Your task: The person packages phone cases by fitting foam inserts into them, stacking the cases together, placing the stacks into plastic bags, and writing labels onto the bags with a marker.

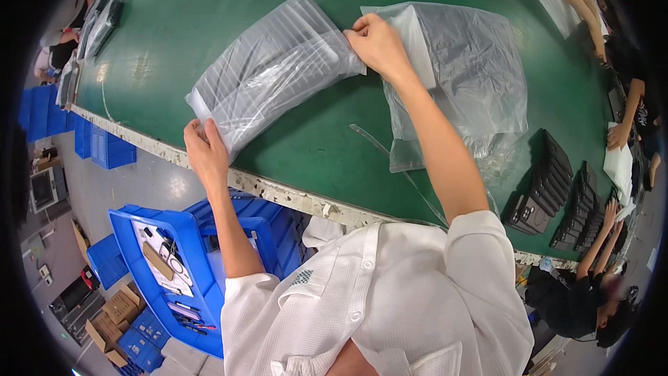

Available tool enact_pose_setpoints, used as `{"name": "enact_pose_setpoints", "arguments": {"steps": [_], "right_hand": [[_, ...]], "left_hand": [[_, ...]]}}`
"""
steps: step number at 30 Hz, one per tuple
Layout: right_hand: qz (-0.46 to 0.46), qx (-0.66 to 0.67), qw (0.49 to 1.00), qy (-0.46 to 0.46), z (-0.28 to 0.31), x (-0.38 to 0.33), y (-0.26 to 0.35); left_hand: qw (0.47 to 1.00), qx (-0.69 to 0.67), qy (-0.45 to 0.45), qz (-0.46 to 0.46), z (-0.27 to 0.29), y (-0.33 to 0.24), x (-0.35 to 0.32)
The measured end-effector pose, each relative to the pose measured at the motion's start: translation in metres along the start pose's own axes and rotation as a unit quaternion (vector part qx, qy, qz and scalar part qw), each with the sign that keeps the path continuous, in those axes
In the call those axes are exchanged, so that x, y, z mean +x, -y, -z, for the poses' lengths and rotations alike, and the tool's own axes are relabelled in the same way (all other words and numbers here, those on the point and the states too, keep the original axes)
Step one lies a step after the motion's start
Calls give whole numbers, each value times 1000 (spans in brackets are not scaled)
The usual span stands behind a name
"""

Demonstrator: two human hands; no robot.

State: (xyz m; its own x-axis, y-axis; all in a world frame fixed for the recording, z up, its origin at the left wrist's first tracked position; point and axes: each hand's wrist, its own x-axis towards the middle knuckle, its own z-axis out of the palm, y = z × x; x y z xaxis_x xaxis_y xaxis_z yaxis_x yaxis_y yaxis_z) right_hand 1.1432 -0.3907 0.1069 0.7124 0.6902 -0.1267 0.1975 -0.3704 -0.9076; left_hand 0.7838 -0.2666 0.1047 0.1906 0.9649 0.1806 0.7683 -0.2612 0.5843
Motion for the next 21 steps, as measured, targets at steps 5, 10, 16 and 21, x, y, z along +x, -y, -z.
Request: {"name": "enact_pose_setpoints", "arguments": {"steps": [5, 10, 16, 21], "right_hand": [[27, -84, 996, -13, 0, 6, -7], [155, -54, 979, -118, -13, -25, 20], [147, -131, 979, -48, -42, -45, 24], [75, -57, 995, 21, -29, -48, 23]], "left_hand": [[998, 52, -11, -42, -5, 23, 6], [990, 119, -70, -25, -2, 23, 7], [978, 59, -129, -155, 6, 15, 4], [991, -118, -10, -54, -13, 12, -28]]}}
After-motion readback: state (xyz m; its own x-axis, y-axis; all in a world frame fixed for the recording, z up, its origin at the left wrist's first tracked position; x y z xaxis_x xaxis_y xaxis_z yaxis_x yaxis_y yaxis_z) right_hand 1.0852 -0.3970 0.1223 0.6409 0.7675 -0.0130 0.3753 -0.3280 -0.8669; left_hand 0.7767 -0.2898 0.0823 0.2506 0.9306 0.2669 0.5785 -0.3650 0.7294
